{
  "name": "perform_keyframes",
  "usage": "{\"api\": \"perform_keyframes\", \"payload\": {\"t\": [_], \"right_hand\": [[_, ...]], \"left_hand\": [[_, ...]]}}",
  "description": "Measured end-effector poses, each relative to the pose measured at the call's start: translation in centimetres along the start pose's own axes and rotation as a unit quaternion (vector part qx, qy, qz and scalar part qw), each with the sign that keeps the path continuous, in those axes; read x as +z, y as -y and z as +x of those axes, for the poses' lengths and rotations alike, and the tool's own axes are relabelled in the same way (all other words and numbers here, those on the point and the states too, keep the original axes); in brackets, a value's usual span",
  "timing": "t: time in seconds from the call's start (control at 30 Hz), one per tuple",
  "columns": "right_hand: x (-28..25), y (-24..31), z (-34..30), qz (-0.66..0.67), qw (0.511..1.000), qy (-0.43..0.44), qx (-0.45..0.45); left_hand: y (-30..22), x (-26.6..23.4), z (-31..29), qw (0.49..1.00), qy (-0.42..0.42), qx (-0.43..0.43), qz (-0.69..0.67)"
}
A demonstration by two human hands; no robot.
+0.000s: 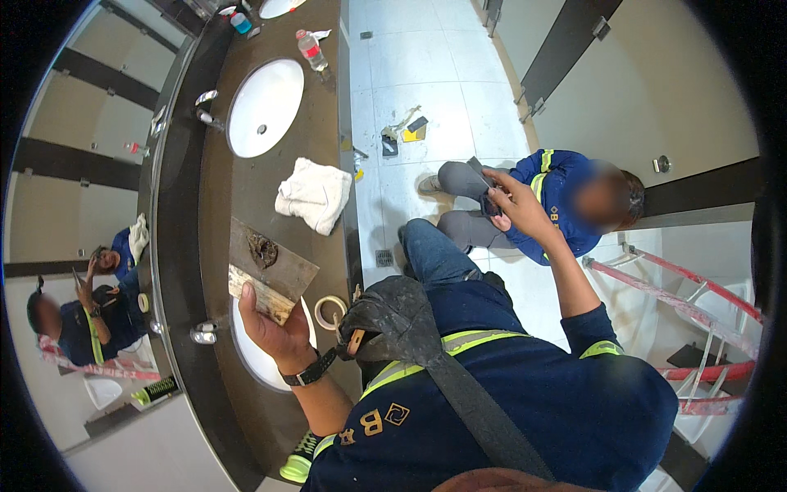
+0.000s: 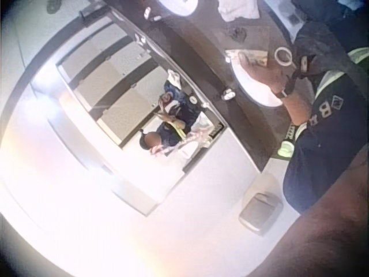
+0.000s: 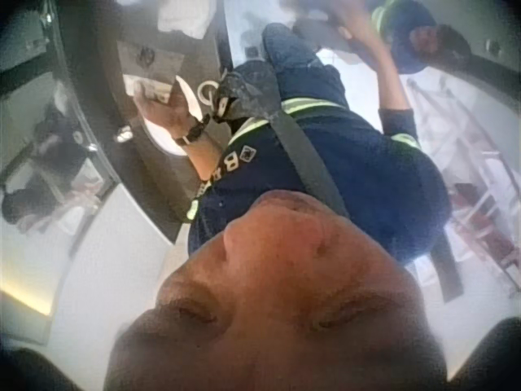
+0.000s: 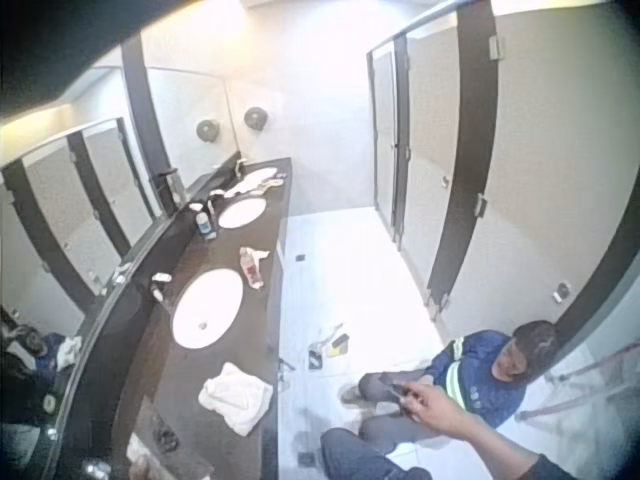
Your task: The person uses a metal scraper to remove adhesive residue from the edge of a bathroom countertop. They repeatedly scrape the same area, occasionally lifting the scraper to inspect the removed material and the surface.
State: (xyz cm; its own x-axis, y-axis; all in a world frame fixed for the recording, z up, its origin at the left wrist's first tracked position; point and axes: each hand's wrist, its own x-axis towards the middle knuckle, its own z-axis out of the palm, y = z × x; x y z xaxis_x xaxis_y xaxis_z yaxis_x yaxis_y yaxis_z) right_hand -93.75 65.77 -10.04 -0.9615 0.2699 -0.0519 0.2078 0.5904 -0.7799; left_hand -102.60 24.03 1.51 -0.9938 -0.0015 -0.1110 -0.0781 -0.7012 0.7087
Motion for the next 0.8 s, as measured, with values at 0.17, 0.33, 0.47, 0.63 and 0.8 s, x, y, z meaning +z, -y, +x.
{"api": "perform_keyframes", "payload": {"t": [0.17,0.33,0.47,0.63,0.8], "right_hand": [[-0.4,0.5,5.1,0.046,0.998,-0.038,0.021],[-2.0,-1.8,11.0,0.039,0.994,-0.1,0.018],[-2.5,-5.8,14.9,0.052,0.986,-0.139,0.082],[-3.7,-6.9,19.9,0.017,0.982,-0.102,0.16],[-6.5,-7.3,23.9,0.043,0.978,-0.119,0.166]], "left_hand": [[0.3,1.6,5.9,0.999,0.029,0.02,0.009],[2.1,4.6,15.3,0.998,0.057,0.02,-0.004],[5.2,7.6,24.0,0.992,0.126,-0.011,-0.01],[12.7,12.6,33.0,0.988,0.112,-0.105,-0.007],[19.2,20.7,38.4,0.961,0.203,-0.19,0.007]]}}
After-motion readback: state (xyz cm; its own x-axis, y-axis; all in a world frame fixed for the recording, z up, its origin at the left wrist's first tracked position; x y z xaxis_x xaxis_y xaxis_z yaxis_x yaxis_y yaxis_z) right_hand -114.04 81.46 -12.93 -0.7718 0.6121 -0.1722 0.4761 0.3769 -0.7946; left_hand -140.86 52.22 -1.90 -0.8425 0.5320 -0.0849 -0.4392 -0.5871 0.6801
